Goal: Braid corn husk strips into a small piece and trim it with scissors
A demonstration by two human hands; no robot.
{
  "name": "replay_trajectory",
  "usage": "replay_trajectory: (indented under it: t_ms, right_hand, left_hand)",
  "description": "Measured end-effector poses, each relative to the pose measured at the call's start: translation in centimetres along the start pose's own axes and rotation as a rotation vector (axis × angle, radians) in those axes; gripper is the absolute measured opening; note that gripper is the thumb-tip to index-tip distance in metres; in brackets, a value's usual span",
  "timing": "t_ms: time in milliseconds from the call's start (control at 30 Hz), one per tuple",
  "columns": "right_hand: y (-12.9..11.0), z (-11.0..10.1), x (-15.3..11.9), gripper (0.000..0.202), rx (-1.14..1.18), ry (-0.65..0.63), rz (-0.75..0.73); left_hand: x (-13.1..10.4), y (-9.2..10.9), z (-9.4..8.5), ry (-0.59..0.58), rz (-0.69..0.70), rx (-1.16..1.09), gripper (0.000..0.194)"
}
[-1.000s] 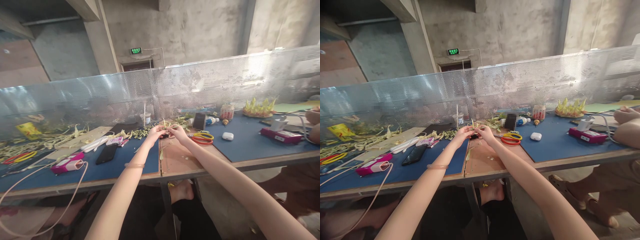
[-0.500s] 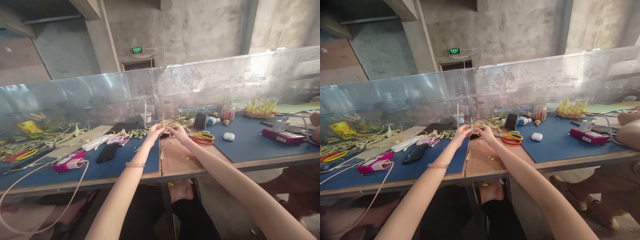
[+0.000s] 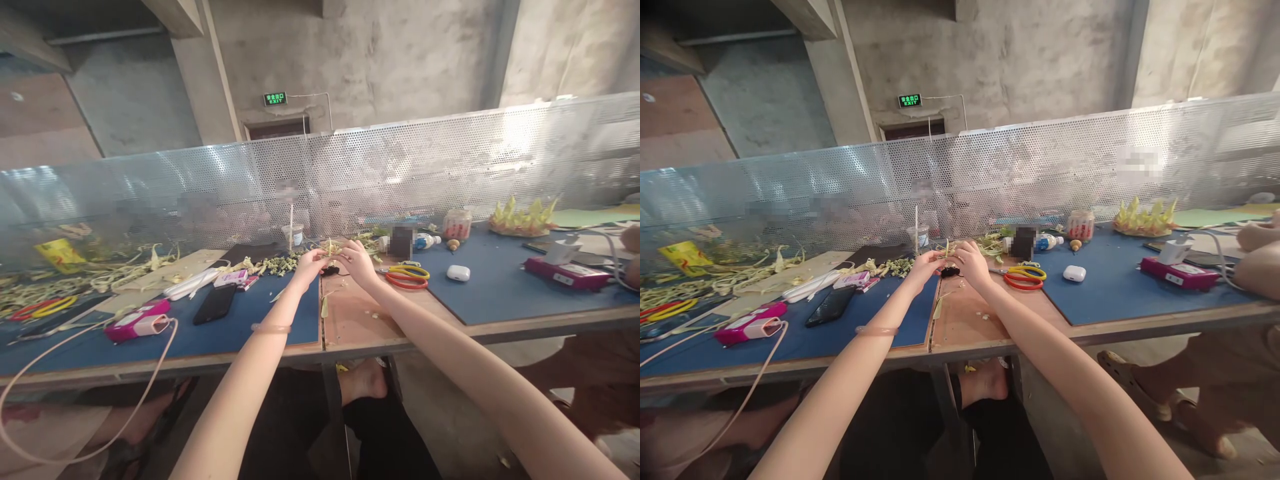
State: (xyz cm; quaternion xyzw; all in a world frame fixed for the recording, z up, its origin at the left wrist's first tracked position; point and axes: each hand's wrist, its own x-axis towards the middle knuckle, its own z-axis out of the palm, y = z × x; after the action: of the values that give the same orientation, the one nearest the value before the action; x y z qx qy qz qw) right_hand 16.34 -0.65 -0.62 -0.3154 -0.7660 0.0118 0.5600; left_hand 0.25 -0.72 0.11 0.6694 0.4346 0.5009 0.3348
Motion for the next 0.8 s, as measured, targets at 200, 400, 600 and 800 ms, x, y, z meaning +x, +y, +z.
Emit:
replay_trajectory:
  t_ms: [200, 400, 600, 800]
  right_hand:
    - [0.4, 0.3, 0.1, 0.019, -0.076, 0.051, -0.017]
    - [0.4, 0.2, 0.1, 0.021, -0.071, 0.037, 0.028]
    - [0.2, 0.2, -0.1, 0.028, -0.01, 0.076, 0.122]
    - [0.6, 0.4, 0.1, 0.043, 0.036, 0.124, 0.17]
  left_hand:
    - [-0.5, 0.6, 0.3, -0.07, 0.044, 0.015, 0.022]
    - [-1.0, 1.2, 0.5, -0.125, 0.081, -0.001, 0.021]
    - [-1.1, 1.3, 0.7, -0.155, 0.07, -0.011, 0.023]
    - [-1.1, 1.3, 0.6, -0.166, 0.065, -0.018, 0.024]
